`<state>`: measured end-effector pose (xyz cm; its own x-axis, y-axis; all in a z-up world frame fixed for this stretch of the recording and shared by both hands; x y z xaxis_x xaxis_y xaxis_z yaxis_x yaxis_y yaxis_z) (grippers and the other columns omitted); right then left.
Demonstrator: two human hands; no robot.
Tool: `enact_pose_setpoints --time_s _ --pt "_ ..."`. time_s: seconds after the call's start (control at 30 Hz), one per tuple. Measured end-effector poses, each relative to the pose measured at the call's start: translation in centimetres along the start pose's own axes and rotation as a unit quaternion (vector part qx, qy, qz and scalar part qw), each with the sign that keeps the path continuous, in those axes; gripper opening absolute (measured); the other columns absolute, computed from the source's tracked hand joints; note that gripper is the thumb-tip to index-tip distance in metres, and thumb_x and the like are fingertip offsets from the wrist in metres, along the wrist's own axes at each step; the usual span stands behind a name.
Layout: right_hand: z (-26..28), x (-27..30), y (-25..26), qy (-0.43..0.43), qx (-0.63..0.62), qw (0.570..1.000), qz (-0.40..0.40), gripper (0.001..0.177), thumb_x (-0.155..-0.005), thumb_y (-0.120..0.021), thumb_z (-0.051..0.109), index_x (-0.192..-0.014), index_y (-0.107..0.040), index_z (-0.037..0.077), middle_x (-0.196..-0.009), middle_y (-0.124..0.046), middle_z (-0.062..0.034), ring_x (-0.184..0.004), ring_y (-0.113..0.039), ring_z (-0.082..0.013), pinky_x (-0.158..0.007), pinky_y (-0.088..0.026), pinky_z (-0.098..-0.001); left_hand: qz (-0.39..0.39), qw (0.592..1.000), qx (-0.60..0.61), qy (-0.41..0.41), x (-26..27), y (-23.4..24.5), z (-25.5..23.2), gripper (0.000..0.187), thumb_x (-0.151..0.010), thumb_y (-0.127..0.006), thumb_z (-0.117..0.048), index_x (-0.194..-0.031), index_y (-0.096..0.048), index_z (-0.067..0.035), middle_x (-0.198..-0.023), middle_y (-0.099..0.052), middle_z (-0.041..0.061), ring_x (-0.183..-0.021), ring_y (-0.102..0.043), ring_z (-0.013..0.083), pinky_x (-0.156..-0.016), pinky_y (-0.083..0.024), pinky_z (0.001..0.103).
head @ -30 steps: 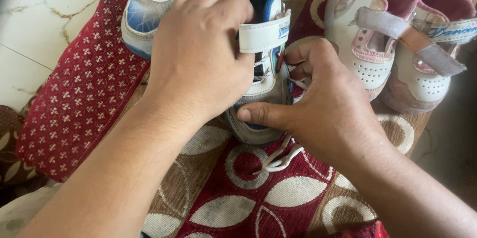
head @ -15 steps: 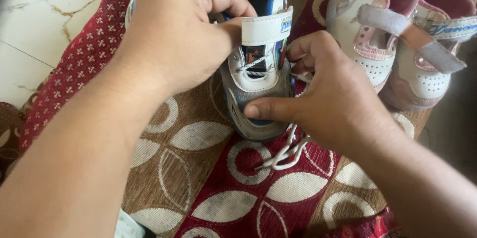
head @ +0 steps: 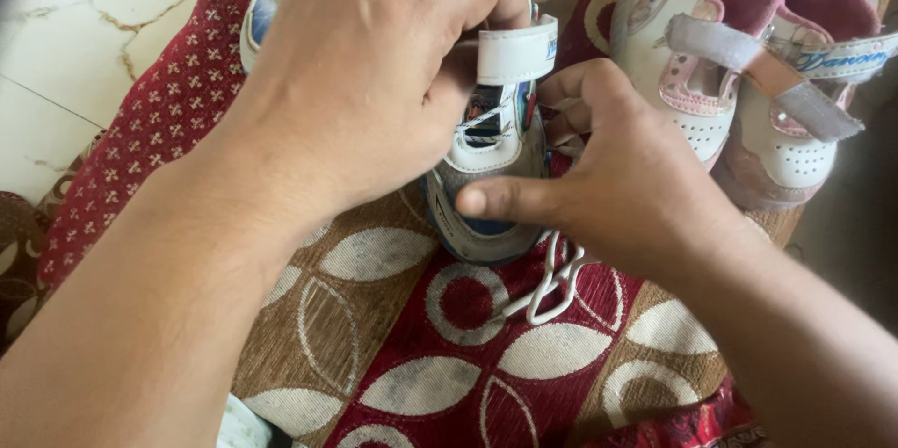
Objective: The person threads white laces through the eyelets of a blue and white child's sneaker, pulling them tight and adjusting the fit. They then tie the laces into a knot.
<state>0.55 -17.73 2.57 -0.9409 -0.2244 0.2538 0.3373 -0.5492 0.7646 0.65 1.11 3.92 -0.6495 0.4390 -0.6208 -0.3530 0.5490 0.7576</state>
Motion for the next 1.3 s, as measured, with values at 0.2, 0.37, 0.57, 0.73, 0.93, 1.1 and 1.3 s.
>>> enact_pose_setpoints --time_s 0.2,0.37,0.57,0.73,0.93,1.1,1.3 --pt "0.6 -0.1 0.2 -0.048 0.070 0.996 0.019 0.115 -0.046 -0.094 0.061 -0.133 -0.049 0.001 -0.116 -0.068 -0.0233 -0.111 -0.069 -0.0311 -0.093 -0.055 -0.0438 0.041 0.998 0.044 0.025 -0.1 2.0 0.5 0.019 -0.090 -0.074 0.005 -0.105 -0.074 -0.007 -0.081 -0.070 0.006 -0.064 -0.063 0.0166 -0.056 -0.048 0.034" --pt "0.4 -0.4 0.3 -0.003 0.062 0.998 -0.004 0.113 -0.048 -0.095 0.062 -0.130 -0.051 -0.001 -0.116 -0.067 -0.0230 -0.110 -0.067 -0.0330 -0.090 -0.055 -0.0458 0.042 0.962 0.203 0.179 0.2 2.8 0.9 0.011 -0.102 -0.067 -0.008 -0.113 -0.070 -0.007 -0.097 -0.072 -0.001 -0.085 -0.068 0.0093 -0.074 -0.054 0.028" --pt "1.1 0.1 0.6 -0.019 0.032 0.998 -0.051 0.088 -0.061 -0.094 0.046 -0.125 -0.054 0.003 -0.107 -0.067 -0.0141 -0.100 -0.069 -0.0269 -0.078 -0.061 -0.0413 -0.002 0.923 0.279 0.266 0.9 2.3 1.9 0.013 -0.103 -0.064 -0.012 -0.115 -0.066 -0.007 -0.104 -0.073 -0.002 -0.096 -0.068 0.0075 -0.086 -0.055 0.026" --pt "1.5 0.2 1.5 0.196 -0.053 0.975 -0.087 0.062 -0.086 -0.083 0.020 -0.135 -0.049 0.006 -0.092 -0.061 -0.0144 -0.082 -0.072 -0.0181 -0.064 -0.061 -0.0254 -0.021 0.919 0.279 0.278 0.8 1.7 2.6 0.009 -0.103 -0.065 -0.011 -0.110 -0.067 -0.006 -0.098 -0.072 -0.001 -0.091 -0.069 0.0085 -0.083 -0.055 0.027" --pt "-0.9 -0.9 2.2 0.188 -0.127 0.973 -0.037 0.026 -0.083 -0.062 -0.004 -0.108 -0.068 0.001 -0.089 -0.067 -0.0021 -0.073 -0.061 -0.0069 -0.058 -0.048 -0.0207 -0.026 0.878 0.340 0.335 0.7 0.9 2.9 0.008 -0.102 -0.065 -0.015 -0.103 -0.070 -0.009 -0.089 -0.072 -0.004 -0.081 -0.070 0.0054 -0.074 -0.058 0.023" --pt "-4.0 -1.3 4.5 0.187 -0.281 0.941 -0.022 0.016 -0.086 -0.058 -0.002 -0.095 -0.071 -0.001 -0.073 -0.060 -0.0053 -0.047 -0.043 -0.0072 -0.043 -0.036 -0.0220 -0.051 0.838 0.390 0.377 0.7 0.7 2.6 0.010 -0.101 -0.065 -0.015 -0.100 -0.072 -0.008 -0.085 -0.073 -0.003 -0.078 -0.071 0.0046 -0.070 -0.058 0.022" --pt "-4.0 -1.6 4.9 0.212 0.029 0.974 -0.075 0.005 -0.087 -0.067 -0.004 -0.084 -0.070 -0.003 -0.061 -0.053 -0.0054 -0.045 -0.047 -0.0081 -0.058 -0.050 -0.0225 -0.073 0.819 0.463 0.330 0.8 0.2 2.0 0.008 -0.103 -0.069 -0.013 -0.099 -0.072 -0.007 -0.086 -0.072 -0.002 -0.080 -0.070 0.0067 -0.075 -0.058 0.024"
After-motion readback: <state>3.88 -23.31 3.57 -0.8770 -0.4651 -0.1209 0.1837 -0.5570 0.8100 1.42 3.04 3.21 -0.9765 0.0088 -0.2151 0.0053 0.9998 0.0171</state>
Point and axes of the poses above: each hand's wrist, its own x-axis away from the middle knuckle, its own y-axis out of the back of the hand, z = x × y, the point moved 1 cm from there along -x, towards the middle knuckle
